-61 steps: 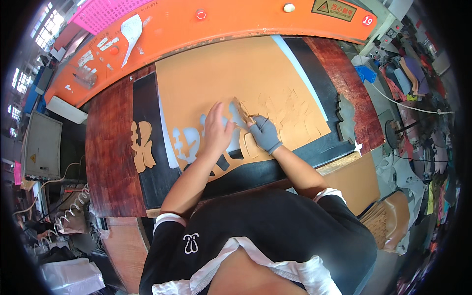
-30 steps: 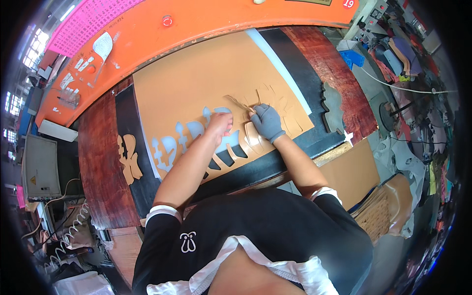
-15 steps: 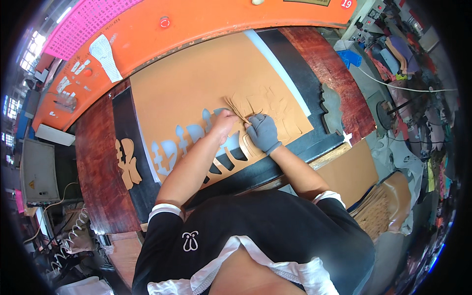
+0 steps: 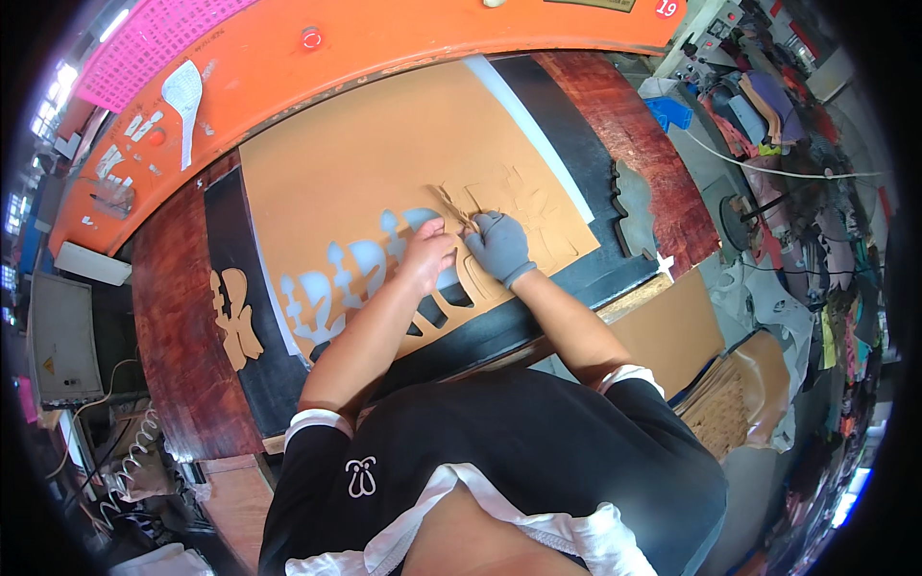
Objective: The person ties a plastic bag containing brown material and places it on a stack. Then, using both hands, the person removes small cutout pieces from a larger sheet on a cutting machine, separating the desired shapes from the surrounding material.
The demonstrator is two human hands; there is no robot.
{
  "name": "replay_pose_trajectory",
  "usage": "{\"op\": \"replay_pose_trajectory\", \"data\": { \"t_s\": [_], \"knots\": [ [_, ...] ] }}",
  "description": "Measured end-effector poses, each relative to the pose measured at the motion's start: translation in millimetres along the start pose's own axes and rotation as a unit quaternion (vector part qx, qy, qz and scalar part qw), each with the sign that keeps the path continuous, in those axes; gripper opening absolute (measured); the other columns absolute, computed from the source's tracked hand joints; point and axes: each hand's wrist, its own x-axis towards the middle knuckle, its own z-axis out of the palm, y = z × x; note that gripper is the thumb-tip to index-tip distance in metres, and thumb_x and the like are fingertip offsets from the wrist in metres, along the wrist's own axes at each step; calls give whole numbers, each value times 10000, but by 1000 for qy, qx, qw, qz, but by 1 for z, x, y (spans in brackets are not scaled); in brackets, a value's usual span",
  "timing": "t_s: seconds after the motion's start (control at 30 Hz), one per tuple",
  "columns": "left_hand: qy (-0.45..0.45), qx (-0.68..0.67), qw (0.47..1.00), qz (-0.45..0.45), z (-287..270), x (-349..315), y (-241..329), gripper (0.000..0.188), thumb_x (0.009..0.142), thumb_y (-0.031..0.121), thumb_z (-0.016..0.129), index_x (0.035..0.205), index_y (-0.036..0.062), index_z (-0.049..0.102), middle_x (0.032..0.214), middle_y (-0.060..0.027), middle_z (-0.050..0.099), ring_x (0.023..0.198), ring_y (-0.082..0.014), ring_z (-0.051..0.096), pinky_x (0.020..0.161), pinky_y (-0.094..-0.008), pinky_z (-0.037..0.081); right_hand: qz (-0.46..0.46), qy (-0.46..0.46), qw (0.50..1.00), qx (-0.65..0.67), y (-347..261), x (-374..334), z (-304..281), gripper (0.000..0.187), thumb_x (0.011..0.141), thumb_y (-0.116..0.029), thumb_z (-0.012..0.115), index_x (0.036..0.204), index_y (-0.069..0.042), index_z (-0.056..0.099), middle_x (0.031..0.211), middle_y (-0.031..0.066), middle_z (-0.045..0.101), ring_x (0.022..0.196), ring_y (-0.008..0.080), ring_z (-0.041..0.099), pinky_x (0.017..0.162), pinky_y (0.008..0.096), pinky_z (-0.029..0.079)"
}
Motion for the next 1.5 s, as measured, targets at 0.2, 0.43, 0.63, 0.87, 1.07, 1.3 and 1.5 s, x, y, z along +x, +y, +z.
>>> {"op": "replay_pose_trajectory", "data": {
  "t_s": [0.2, 0.43, 0.63, 0.87, 1.07, 1.3, 1.5],
  "knots": [
    [-27, 31, 999, 26, 4, -6, 1, 473, 882, 68, 507, 1328, -2, 366, 1358, -128, 420, 1189, -231, 453, 938, -404, 413, -37, 48, 995, -85, -4, -1, 4, 230, 764, -278, 648, 778, -51, 614, 738, 149, 601, 705, 332, 594, 626, 432, 467],
    [146, 498, 718, 463, -4, 0, 5, 496, 876, 154, 561, 1326, 32, 392, 1369, -166, 405, 1224, -296, 426, 994, -475, 344, 1, 45, 996, 80, 13, 1, 3, 235, 779, -260, 630, 846, -35, 637, 767, 169, 618, 729, 357, 594, 642, 434, 471],
    [88, 731, 637, 229, -25, 11, 9, 655, 902, 417, 476, 1436, 95, 277, 1524, -71, 193, 1415, -254, 125, 1133, -461, 97, 248, 87, 912, 315, 20, -5, -10, 212, 843, -214, 588, 885, -12, 635, 802, 116, 651, 740, 214, 624, 669, 334, 481],
    [73, 719, 646, 246, -41, 10, -1, 632, 893, 356, 514, 1423, 90, 297, 1522, -79, 197, 1416, -248, 132, 1137, -446, 105, 167, 320, 733, 577, 41, -20, -115, 240, 905, -222, 571, 1081, -59, 552, 915, -15, 539, 850, 101, 513, 750, 245, 425],
    [62, 671, 639, 370, -33, -3, 19, 540, 885, 283, 537, 1362, 82, 387, 1423, -125, 365, 1330, -254, 313, 1085, -440, 224, 168, 293, 829, 446, 51, -23, -208, 207, 913, -224, 563, 1028, -53, 579, 883, 52, 596, 791, 179, 587, 736, 334, 504],
    [12, 220, 974, 46, 74, 18, 2, 333, 874, 216, 539, 1155, 37, 552, 1169, -100, 559, 973, -166, 535, 725, -340, 459, 82, 17, 994, -67, 60, 6, -63, 186, 796, -239, 611, 846, -61, 631, 780, 145, 619, 778, 332, 603, 691, 441, 476],
    [-59, 160, 976, -137, 64, 67, 15, 117, 843, 206, 541, 781, 121, 492, 637, 13, 471, 564, -98, 427, 456, -276, 349, 13, 95, 994, -58, 78, -2, -38, 209, 760, -218, 627, 855, -32, 630, 776, 149, 609, 731, 334, 590, 651, 436, 459]
  ]
}}
